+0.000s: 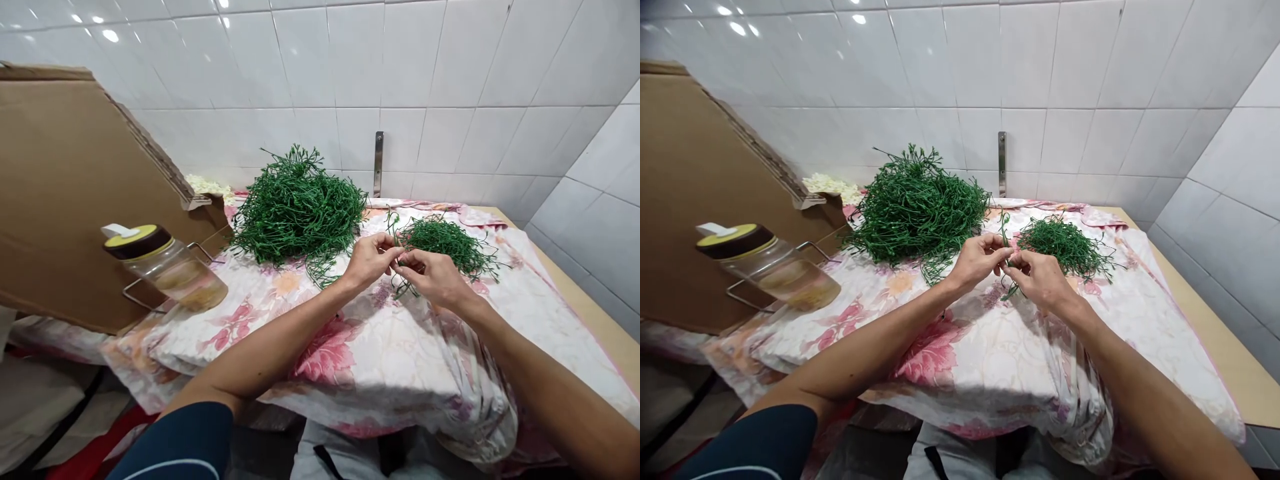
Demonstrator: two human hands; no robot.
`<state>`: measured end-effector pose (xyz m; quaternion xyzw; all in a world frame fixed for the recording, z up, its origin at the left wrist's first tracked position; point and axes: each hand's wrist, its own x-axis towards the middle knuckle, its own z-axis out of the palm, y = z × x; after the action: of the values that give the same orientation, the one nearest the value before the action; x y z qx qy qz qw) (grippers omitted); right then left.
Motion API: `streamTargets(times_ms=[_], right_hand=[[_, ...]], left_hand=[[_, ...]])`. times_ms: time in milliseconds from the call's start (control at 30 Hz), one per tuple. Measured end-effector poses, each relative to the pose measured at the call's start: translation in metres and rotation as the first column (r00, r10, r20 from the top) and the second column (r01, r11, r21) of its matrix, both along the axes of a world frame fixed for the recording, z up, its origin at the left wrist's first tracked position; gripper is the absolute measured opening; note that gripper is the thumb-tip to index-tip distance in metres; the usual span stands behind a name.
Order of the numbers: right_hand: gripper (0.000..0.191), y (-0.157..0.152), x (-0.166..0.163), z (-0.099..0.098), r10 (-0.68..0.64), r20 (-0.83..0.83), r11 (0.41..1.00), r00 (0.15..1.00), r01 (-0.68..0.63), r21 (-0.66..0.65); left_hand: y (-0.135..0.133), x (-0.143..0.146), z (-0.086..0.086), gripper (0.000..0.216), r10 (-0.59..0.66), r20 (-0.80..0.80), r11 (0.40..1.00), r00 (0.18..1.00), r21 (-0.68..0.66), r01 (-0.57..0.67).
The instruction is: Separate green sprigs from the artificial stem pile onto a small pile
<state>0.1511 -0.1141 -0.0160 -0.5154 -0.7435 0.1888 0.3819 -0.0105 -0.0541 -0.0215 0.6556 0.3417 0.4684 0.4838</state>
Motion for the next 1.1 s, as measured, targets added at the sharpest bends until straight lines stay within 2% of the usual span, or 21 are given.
streamTargets(times_ms=[100,200,267,367,567,667,767,867,1000,1100], right_hand=[[0.033,0.003,0.004,-0.001,0.002,-0.088,0.997,0.996,-0.010,-0.081],[0.042,0.004,0.005,0.003,0.010,-0.299,0.980,0.954,-0.069,-0.187],[0.047,0.004,0.004,0.005,0.020,-0.406,0.971,0.914,-0.114,-0.209],[0.048,0.003,0.002,0.005,0.026,-0.466,0.973,0.885,-0.129,-0.190],[0.046,0.007,0.001,-0.002,-0.014,-0.494,0.983,0.869,-0.078,-0.164],[0.047,0.009,0.002,-0.006,-0.036,-0.466,0.982,0.884,-0.054,-0.179],[0.044,0.010,0.005,-0.009,-0.042,-0.324,0.988,0.945,-0.009,-0.154],[0.034,0.012,0.009,-0.010,-0.092,-0.191,0.993,0.977,0.077,-0.089],[0.026,0.013,0.011,-0.012,-0.173,-0.201,0.984,0.964,0.162,-0.070],[0.026,0.013,0.011,-0.012,-0.190,-0.198,0.982,0.962,0.182,-0.058]], left_hand=[[0.000,-0.001,0.002,0.024,-0.002,0.015,1.000,1.000,-0.031,0.003],[0.001,-0.002,0.005,0.035,-0.051,0.079,0.993,0.996,-0.098,0.059],[0.001,-0.004,0.006,0.042,-0.103,0.103,0.981,0.989,-0.157,0.118],[0.002,-0.005,0.006,0.048,-0.166,0.115,0.957,0.979,-0.222,0.188],[-0.001,-0.004,0.005,0.045,-0.239,0.083,0.948,0.968,-0.195,0.251],[-0.002,-0.004,0.004,0.038,-0.202,0.051,0.968,0.978,-0.139,0.208],[-0.001,-0.003,0.002,0.033,-0.158,0.025,0.985,0.987,-0.065,0.160],[0.002,-0.001,-0.002,0.030,-0.110,-0.001,0.994,0.994,0.004,0.110],[0.005,-0.001,-0.005,0.027,-0.052,-0.036,0.998,0.998,0.019,0.052],[0.006,-0.001,-0.005,0.025,-0.092,-0.015,0.996,0.996,-0.023,0.092]])
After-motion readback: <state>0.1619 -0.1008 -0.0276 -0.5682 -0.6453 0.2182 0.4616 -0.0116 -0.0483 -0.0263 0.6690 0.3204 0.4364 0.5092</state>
